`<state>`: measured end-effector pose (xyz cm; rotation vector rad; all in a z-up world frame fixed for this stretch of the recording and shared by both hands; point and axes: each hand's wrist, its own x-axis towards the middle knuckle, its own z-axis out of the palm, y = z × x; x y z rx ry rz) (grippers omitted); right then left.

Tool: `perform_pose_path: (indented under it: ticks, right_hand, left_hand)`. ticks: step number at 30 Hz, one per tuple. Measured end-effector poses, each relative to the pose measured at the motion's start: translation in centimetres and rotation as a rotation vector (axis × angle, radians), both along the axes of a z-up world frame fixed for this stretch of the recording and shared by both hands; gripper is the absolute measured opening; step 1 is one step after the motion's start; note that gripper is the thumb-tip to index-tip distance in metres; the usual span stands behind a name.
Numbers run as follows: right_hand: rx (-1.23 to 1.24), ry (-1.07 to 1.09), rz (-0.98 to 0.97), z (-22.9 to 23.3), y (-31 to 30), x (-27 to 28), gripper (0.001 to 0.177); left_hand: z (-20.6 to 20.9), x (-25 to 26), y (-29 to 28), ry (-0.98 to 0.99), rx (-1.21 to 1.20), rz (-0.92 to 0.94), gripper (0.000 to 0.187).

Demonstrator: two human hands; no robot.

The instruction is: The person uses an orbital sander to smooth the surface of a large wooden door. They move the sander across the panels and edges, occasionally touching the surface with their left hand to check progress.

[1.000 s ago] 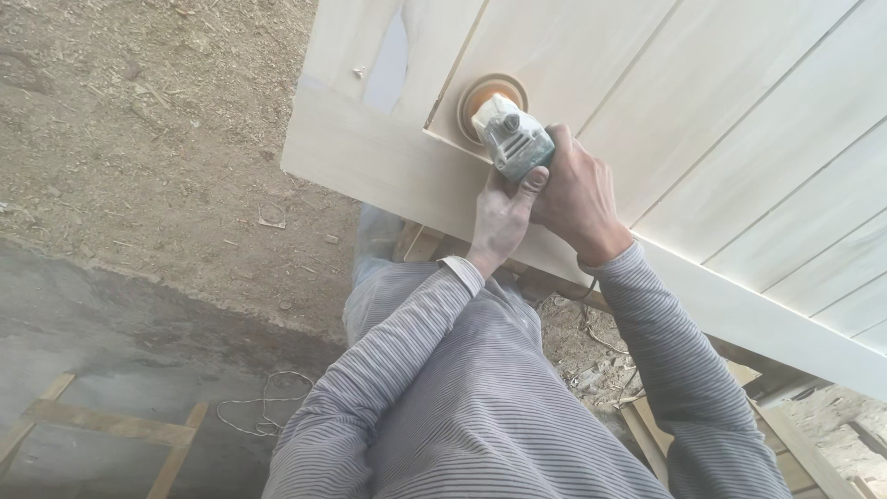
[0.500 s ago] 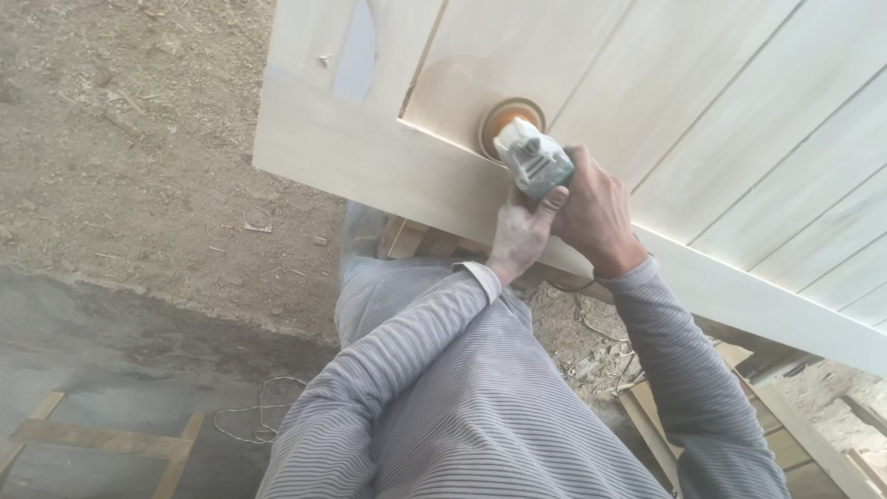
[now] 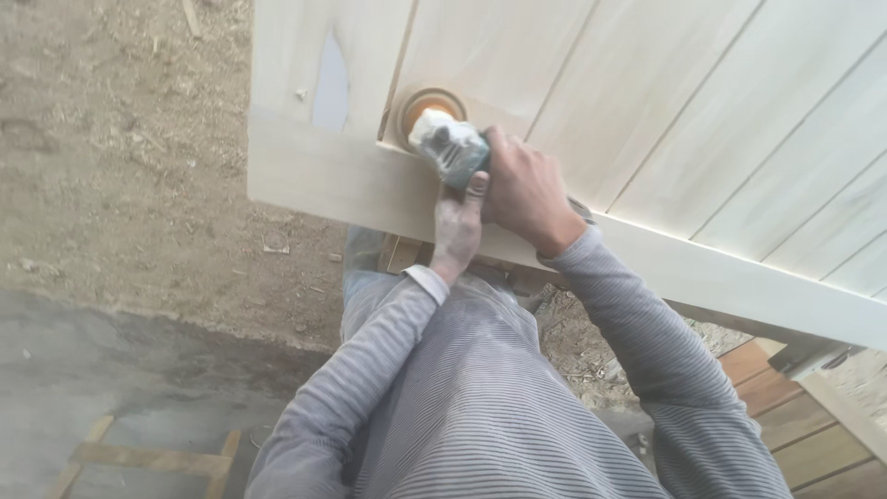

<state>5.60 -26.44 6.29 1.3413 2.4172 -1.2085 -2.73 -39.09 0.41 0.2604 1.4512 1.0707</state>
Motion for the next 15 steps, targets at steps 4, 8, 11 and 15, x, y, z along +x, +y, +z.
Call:
perform_pose_path:
  ticks: [4, 8, 11, 15]
  right_hand:
    - [-0.018, -0.079, 0.040, 0.6, 0.4, 1.5, 0.051]
    - [-0.057, -0.093, 0.014, 0.7, 1.0, 6.5, 0.040]
    - [-0.049, -0.244, 0.029, 0.2, 3.0, 8.8, 0.045]
    - [0.115, 0.038, -0.021, 0.5, 8.9, 10.1, 0.056]
  left_hand:
    - [0.6, 1.8, 0.0, 0.017, -0.036, -0.093, 0.082]
    - [1.0, 6.9, 1.1, -0.048, -0.016, -0.117, 0.079]
    - [0.4, 9.3, 4.0, -0.106, 0.106, -0.047, 0.076]
    - [-0.5, 10.7, 11.4, -0.192, 0.152, 0.102, 0.086]
